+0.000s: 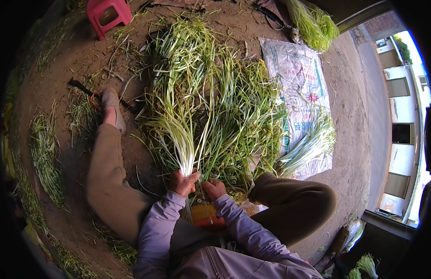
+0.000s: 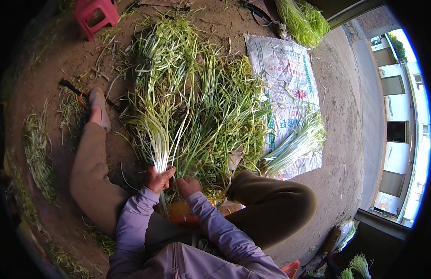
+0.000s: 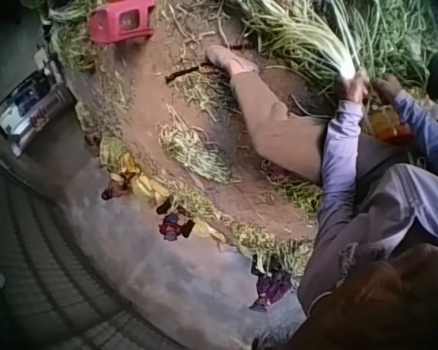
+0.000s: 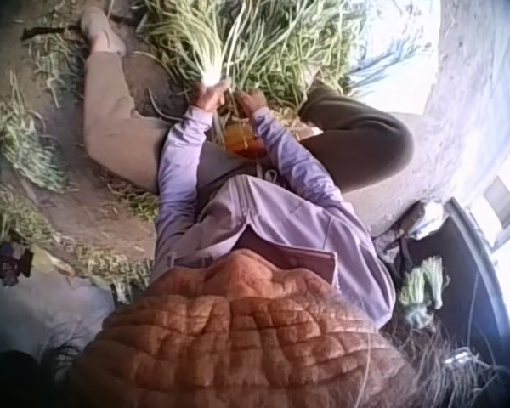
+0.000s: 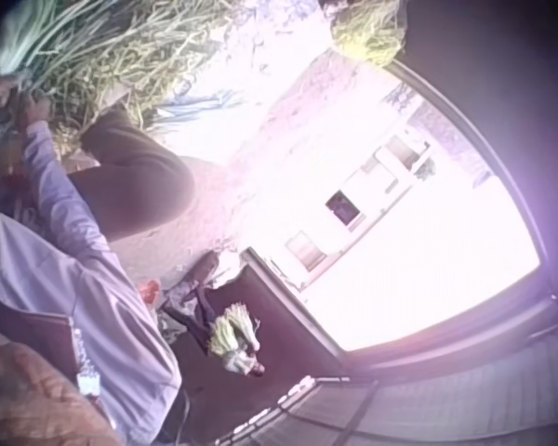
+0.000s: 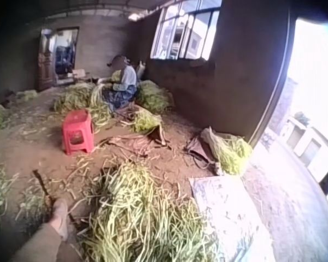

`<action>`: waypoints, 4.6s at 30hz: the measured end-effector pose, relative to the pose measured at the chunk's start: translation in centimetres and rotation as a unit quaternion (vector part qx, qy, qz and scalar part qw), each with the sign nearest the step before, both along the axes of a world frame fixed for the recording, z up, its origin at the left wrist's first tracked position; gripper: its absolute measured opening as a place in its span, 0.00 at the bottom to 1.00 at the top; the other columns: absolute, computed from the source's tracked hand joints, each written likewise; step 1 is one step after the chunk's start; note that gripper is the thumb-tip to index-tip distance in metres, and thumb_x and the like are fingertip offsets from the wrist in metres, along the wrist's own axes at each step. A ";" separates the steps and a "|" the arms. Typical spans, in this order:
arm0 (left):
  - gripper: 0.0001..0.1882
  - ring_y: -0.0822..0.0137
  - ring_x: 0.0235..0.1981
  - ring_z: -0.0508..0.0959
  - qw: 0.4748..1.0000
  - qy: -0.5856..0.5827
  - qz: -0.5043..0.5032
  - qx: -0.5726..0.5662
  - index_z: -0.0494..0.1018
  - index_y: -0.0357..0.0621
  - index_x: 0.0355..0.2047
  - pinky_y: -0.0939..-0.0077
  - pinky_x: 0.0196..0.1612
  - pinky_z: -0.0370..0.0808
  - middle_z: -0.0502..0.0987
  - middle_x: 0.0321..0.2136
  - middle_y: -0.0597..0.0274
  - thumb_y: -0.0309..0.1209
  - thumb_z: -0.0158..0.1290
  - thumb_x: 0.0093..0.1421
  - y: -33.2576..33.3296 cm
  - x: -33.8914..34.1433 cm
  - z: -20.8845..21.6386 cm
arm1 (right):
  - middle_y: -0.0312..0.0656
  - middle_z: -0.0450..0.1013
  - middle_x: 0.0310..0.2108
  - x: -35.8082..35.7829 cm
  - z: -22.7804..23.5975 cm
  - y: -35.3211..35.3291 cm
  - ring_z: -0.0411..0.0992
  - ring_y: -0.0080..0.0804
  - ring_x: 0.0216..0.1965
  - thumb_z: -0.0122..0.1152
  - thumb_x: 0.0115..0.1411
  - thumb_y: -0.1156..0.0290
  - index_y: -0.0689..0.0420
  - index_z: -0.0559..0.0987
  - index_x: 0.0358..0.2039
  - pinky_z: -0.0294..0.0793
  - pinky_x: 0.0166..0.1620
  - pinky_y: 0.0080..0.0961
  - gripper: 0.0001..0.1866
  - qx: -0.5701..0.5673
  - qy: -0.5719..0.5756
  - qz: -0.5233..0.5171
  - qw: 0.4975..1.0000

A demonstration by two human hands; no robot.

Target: The person sits on the ground and trims the ends of long green vegetables by hand, separating the cut pieces from the main stalks. The trimmed vegetables are placed into a pile on the floor.

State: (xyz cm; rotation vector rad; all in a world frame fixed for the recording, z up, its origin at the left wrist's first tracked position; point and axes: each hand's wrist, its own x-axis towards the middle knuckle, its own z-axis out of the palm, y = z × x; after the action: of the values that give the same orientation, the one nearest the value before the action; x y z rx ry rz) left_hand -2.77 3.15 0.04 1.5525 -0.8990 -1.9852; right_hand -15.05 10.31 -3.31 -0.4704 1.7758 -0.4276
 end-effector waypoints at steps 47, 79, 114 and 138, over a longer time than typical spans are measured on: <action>0.07 0.75 0.14 0.70 0.992 -0.020 -0.027 -0.119 0.71 0.38 0.29 0.81 0.15 0.68 0.71 0.16 0.66 0.25 0.55 0.49 -1.3 0.3 2.6 | 0.42 0.70 0.25 -0.9 7.1 -6.6 0.71 0.40 0.25 0.54 0.52 0.64 0.56 0.73 0.26 0.71 0.28 0.31 0.09 -0.389 0.301 0.316 0.811; 0.18 0.74 0.08 0.62 0.941 0.186 0.246 -0.139 0.64 0.38 0.31 0.86 0.09 0.58 0.69 0.16 0.57 0.39 0.56 0.51 -3.4 5.7 11.0 | 0.50 0.73 0.32 -3.5 -10.2 -19.3 0.71 0.45 0.37 0.54 0.47 0.53 0.56 0.77 0.29 0.70 0.41 0.37 0.19 0.025 0.295 0.230 0.927; 0.13 0.66 0.22 0.76 0.965 0.146 0.208 -0.057 0.68 0.40 0.35 0.75 0.22 0.75 0.72 0.18 0.60 0.36 0.52 0.55 -2.5 4.4 8.4 | 0.42 0.72 0.22 -3.3 5.0 -6.4 0.66 0.23 0.15 0.57 0.50 0.64 0.65 0.73 0.36 0.63 0.16 0.20 0.17 -0.084 -0.216 0.009 0.973; 0.05 0.81 0.09 0.61 0.977 0.010 0.151 -0.148 0.67 0.40 0.27 0.87 0.11 0.58 0.68 0.17 0.69 0.23 0.53 0.50 -2.7 1.4 2.7 | 0.47 0.69 0.14 2.7 7.3 1.6 0.69 0.47 0.16 0.54 0.48 0.67 0.56 0.66 0.25 0.68 0.19 0.39 0.09 -0.320 0.212 0.288 0.877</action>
State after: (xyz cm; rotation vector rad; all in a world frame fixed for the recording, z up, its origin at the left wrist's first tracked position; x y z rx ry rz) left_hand -1.40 0.46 2.73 1.4014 -0.8486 -1.5726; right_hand -12.37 11.90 3.98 -1.6204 1.7579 -0.5010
